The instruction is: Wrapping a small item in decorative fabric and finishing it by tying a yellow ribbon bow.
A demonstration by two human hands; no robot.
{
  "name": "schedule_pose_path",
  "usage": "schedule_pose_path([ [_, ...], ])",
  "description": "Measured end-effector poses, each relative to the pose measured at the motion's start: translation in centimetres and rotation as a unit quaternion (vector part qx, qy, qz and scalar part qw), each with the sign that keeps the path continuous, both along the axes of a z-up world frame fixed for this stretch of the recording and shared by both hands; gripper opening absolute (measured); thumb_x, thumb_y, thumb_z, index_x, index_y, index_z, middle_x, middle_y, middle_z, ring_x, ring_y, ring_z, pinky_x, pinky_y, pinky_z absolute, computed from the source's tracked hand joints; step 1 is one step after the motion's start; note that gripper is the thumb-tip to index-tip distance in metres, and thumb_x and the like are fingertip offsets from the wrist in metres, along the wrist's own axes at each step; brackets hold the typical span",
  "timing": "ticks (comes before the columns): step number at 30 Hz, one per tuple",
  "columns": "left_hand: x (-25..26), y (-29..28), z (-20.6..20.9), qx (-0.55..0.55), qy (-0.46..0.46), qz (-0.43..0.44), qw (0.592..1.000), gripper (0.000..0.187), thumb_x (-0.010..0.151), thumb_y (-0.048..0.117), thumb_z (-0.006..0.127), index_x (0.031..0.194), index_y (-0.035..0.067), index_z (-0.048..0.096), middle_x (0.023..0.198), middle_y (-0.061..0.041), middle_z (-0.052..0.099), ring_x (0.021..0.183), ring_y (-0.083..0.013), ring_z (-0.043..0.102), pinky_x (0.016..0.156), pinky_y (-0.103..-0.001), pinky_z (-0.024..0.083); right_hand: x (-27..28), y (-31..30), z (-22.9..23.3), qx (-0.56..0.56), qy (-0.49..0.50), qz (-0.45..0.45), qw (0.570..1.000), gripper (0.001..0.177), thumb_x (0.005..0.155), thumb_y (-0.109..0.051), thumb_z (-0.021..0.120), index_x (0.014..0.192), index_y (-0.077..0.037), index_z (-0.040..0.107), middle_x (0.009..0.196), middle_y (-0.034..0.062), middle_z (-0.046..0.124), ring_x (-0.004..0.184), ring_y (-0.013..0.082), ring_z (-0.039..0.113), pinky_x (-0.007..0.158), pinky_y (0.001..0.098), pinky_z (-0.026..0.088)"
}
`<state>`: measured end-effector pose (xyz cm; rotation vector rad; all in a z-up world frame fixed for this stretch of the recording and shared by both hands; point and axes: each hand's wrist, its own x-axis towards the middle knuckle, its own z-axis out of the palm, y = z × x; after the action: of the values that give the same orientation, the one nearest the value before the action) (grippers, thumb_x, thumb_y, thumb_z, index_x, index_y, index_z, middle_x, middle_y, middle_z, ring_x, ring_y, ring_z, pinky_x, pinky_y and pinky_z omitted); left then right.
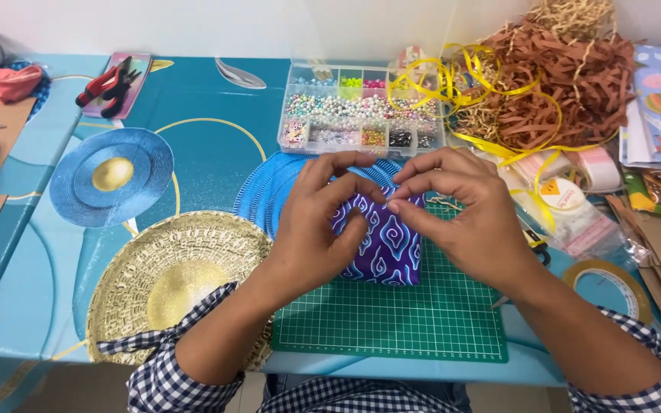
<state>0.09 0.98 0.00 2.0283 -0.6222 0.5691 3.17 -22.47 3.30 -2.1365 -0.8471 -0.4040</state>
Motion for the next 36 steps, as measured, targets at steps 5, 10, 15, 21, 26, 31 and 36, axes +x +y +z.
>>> schedule_pose_path([
  [5,-0.6,0.9,1.4,-0.007,0.029,0.0,1.0,0.031,0.093,0.005,0.063,0.115,0.02,0.079,0.151,-0.009,0.07,0.142,-0.0335,0.066,0.118,-0.055,0.049,-0.9,0.9,-0.1,-0.011,-0.028,-0.018,0.999,0.007,0.107,-0.024,0.084,0.107,-0.019,0.08,0.125,-0.0035,0.076,0.123,0.022,0.069,0.121,0.0495,0.036],
  [10,-1.3,3.2,0.4,0.042,0.0,0.073,0.996,0.035,0.1,0.007,0.063,0.133,0.012,0.077,0.142,-0.012,0.077,0.125,-0.0346,0.07,0.102,-0.05,0.052,-1.1,1.4,-1.0,-0.014,-0.069,-0.035,0.997,0.01,0.112,-0.026,0.078,0.108,-0.017,0.079,0.128,0.0003,0.075,0.126,0.0253,0.068,0.12,0.0523,0.036],
  [15,-0.2,5.5,-3.3,0.111,-0.036,0.101,0.988,0.02,0.108,0.018,0.083,0.126,0.01,0.08,0.121,-0.009,0.083,0.11,-0.032,0.074,0.09,-0.048,0.054,1.5,2.0,-4.2,-0.024,-0.021,0.004,0.999,0.008,0.114,-0.024,0.073,0.111,-0.017,0.074,0.125,0.002,0.079,0.126,0.0251,0.073,0.119,0.0511,0.04],
  [21,0.4,5.4,-5.3,0.191,-0.13,0.116,0.966,0.016,0.1,0.018,0.089,0.115,0.022,0.087,0.105,-0.002,0.081,0.102,-0.0261,0.075,0.082,-0.042,0.053,3.2,3.2,-7.3,-0.056,-0.095,0.061,0.992,0.017,0.107,-0.009,0.078,0.124,-0.013,0.08,0.122,0.0016,0.086,0.118,0.0293,0.083,0.107,0.0507,0.054],
  [26,0.1,5.6,-5.3,0.224,-0.167,0.135,0.95,0.012,0.099,0.017,0.09,0.111,0.021,0.088,0.103,-0.002,0.081,0.104,-0.0259,0.074,0.086,-0.043,0.052,2.8,3.6,-7.6,-0.077,-0.131,0.049,0.987,0.027,0.102,-0.003,0.083,0.127,-0.013,0.081,0.118,-0.0009,0.086,0.121,0.0283,0.083,0.111,0.0546,0.055],
  [31,-0.4,5.4,-5.0,0.248,-0.182,0.166,0.937,0.009,0.111,0.024,0.088,0.11,0.025,0.079,0.114,0.005,0.08,0.104,-0.0269,0.072,0.087,-0.048,0.041,2.6,3.4,-7.4,-0.12,-0.142,0.057,0.981,0.019,0.109,-0.008,0.083,0.126,-0.011,0.076,0.121,0.0024,0.085,0.115,0.0267,0.081,0.112,0.0552,0.049],
  [36,-0.4,5.1,-4.8,0.252,-0.166,0.18,0.936,0.012,0.11,0.025,0.09,0.108,0.028,0.079,0.112,0.008,0.08,0.104,-0.0259,0.071,0.088,-0.051,0.038,3.1,3.8,-7.1,-0.138,-0.148,0.038,0.979,0.021,0.106,-0.011,0.088,0.124,-0.015,0.077,0.118,-0.0004,0.085,0.117,0.0236,0.081,0.115,0.0572,0.044],
])
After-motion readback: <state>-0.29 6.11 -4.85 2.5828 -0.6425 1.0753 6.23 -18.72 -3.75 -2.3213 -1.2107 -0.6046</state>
